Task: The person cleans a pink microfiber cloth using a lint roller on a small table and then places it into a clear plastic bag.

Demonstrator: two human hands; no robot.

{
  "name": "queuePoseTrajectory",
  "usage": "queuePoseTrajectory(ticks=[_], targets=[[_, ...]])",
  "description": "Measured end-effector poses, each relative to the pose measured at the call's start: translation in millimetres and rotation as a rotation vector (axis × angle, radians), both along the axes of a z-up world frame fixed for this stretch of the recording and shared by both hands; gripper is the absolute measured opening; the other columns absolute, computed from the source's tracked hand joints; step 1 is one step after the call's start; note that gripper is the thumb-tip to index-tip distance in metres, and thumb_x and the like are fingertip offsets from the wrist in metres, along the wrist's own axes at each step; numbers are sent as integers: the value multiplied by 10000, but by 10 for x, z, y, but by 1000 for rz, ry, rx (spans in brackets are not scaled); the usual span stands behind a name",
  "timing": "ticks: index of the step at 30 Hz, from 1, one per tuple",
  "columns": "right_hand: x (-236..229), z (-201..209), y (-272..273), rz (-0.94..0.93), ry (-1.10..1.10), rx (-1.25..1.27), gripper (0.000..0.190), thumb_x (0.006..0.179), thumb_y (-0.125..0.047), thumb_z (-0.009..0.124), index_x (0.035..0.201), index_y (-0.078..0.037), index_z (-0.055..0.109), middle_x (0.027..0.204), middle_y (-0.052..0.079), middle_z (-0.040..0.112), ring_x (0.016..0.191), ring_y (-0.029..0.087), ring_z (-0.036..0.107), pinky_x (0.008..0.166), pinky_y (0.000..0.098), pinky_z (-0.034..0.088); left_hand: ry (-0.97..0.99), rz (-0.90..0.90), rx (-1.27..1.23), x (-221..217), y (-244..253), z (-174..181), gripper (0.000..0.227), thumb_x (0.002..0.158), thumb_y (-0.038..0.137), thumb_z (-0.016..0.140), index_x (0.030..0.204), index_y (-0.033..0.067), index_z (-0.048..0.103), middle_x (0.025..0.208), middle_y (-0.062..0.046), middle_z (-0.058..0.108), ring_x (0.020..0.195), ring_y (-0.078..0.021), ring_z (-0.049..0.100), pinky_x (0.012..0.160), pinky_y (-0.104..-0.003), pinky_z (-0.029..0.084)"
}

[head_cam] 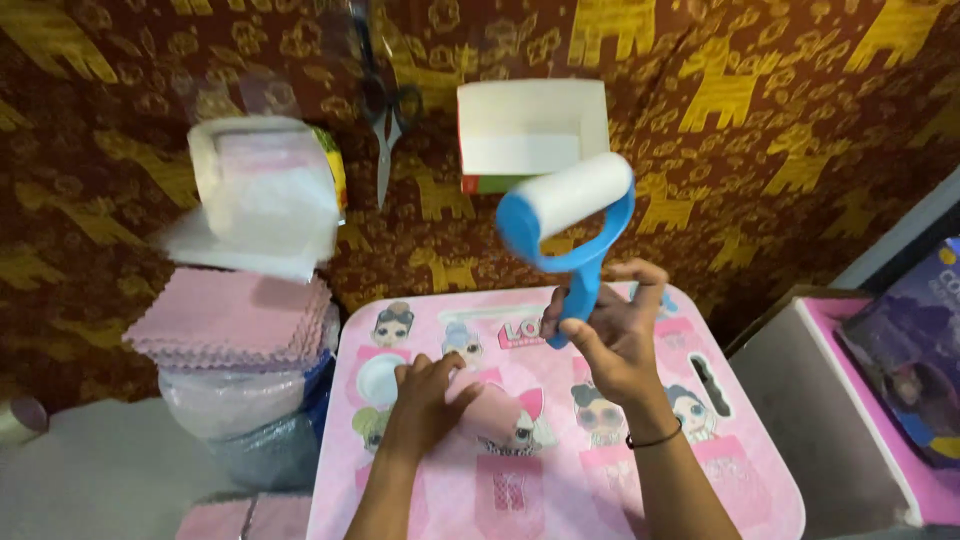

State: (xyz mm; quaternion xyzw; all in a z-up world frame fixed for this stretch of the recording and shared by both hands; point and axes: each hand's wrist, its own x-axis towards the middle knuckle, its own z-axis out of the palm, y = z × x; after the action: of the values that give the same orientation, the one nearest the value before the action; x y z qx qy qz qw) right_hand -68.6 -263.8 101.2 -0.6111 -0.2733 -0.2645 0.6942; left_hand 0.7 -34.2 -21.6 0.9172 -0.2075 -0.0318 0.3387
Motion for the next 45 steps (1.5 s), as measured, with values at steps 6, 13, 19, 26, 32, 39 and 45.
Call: queuePoseTrajectory(ticks=[6,13,19,26,32,39,45], targets=[[103,558,179,-116,-58,-76,488,989,51,545,1228,-188,193,948,139,568,702,197,621,586,287,578,-136,-91,-68,48,15,-69,418,853,457,646,1145,158,669,939,-59,740,922,-229,540,917,-391,307],[324,842,306,-159,99,-158,430,999,54,509,1247,-92,189,862,139,580,581,164,622,497,276,613,-226,-131,-101,84,27,-189,346,858,383,648,1104,143,687,1042,-19,759,941,-217,551,918,-397,294],[389,899,293,-129,260,-29,328,1031,-56,496,1202,-135,228,821,115,609,548,187,628,469,328,591,-256,-143,-66,108,32,-233,252,860,350,621,1010,148,626,997,-2,589,949,-210,473,898,-398,281],[404,426,4,-255,266,197,457,1020,-560,414,1302,-224,290,873,169,606,609,292,651,499,382,569,-292,-131,43,107,34,-152,192,983,358,568,972,169,536,911,-20,509,928,-257,544,870,-427,399],[702,-924,-214,-504,453,-6,156,995,-272,539,1070,-136,520,616,123,573,402,212,548,380,279,433,-295,-150,-36,58,51,-111,155,983,273,615,1074,158,567,956,-39,576,947,-280,571,860,-445,398],[673,-1060,55,-152,324,-1028,219,764,-351,792,807,-141,749,750,74,659,790,327,627,736,449,514,-262,-161,23,85,68,-113,133,1027,301,538,1039,189,609,946,-26,541,976,-258,545,863,-453,402],[592,-1020,126,-124,404,-1112,384,752,-360,816,1041,-118,740,899,109,666,940,368,611,830,498,462,-156,-272,-33,119,83,-89,264,1086,327,374,1109,142,561,1009,-91,565,1027,-347,597,890,-487,451]])
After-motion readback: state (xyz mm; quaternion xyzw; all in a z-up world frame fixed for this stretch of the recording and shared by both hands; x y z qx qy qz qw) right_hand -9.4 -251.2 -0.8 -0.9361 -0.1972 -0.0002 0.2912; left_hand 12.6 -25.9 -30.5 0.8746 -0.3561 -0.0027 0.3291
